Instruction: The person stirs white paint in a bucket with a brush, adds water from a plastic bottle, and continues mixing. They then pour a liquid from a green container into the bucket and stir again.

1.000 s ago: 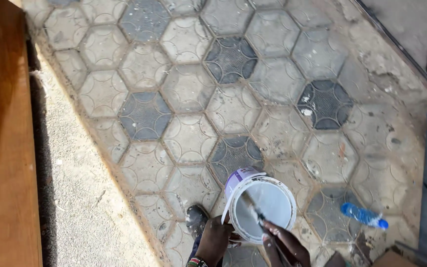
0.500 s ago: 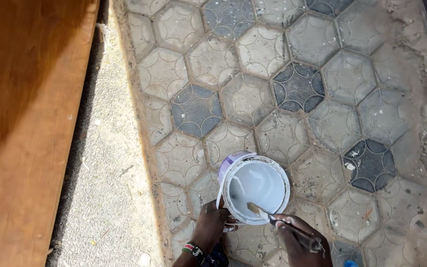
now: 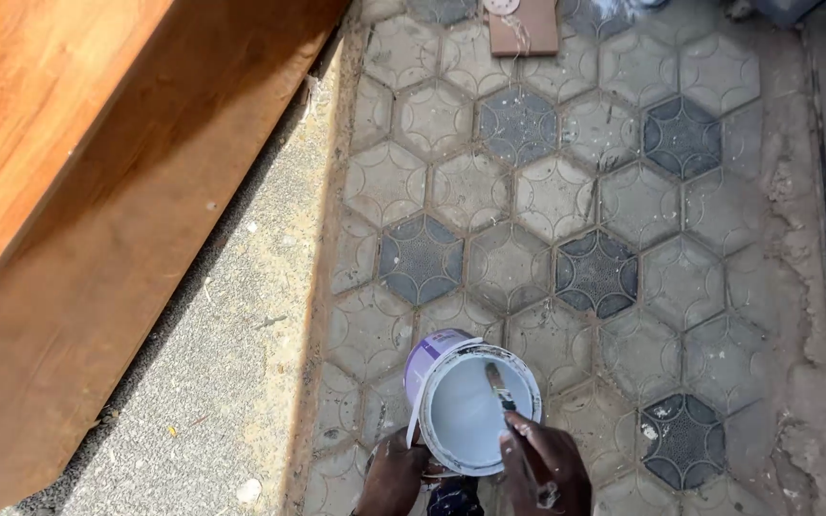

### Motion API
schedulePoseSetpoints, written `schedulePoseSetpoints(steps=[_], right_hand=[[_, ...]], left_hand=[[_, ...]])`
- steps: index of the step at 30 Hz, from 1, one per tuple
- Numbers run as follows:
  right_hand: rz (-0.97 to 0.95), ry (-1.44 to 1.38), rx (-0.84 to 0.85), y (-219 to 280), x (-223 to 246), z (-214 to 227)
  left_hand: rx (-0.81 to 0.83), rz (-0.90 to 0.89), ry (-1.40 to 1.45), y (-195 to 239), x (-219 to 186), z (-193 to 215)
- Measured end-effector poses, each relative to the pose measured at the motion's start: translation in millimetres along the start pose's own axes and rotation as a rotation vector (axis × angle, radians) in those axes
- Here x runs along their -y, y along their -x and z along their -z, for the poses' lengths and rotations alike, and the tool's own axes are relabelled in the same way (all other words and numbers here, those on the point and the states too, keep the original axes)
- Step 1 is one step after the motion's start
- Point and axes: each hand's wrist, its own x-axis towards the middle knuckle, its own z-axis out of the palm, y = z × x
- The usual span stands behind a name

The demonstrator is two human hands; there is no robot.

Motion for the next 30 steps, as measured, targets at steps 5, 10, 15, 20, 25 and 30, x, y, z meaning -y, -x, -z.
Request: schedulePoseSetpoints(steps=[5,10,15,20,25,30], right_hand=[[-0.298,-0.221,0.477,-51,42,67],[-0.056,-0.082,0.123,-109,82,154],[0.117,-0.447,0.58,-133,130,231],[0.381,-0.049,0.351,-211,228,276],[0.498,-0.334,0.55,-277,289,250],[0.519,-0.064,0.284,-378,334,207]], left_hand=[[-0.027,-0.231,0.04,26,-52,4],[-0.119,-0.115,0.034,116,-123,-19],[-0.156,-0.347,0.281,187,-195,-20],[-0.125,-0.476,0.514,130,-188,-11],[-0.168,-0.528,0.604,82,-267,22],[-0.177,-0.455,0.534,184,-435,86]])
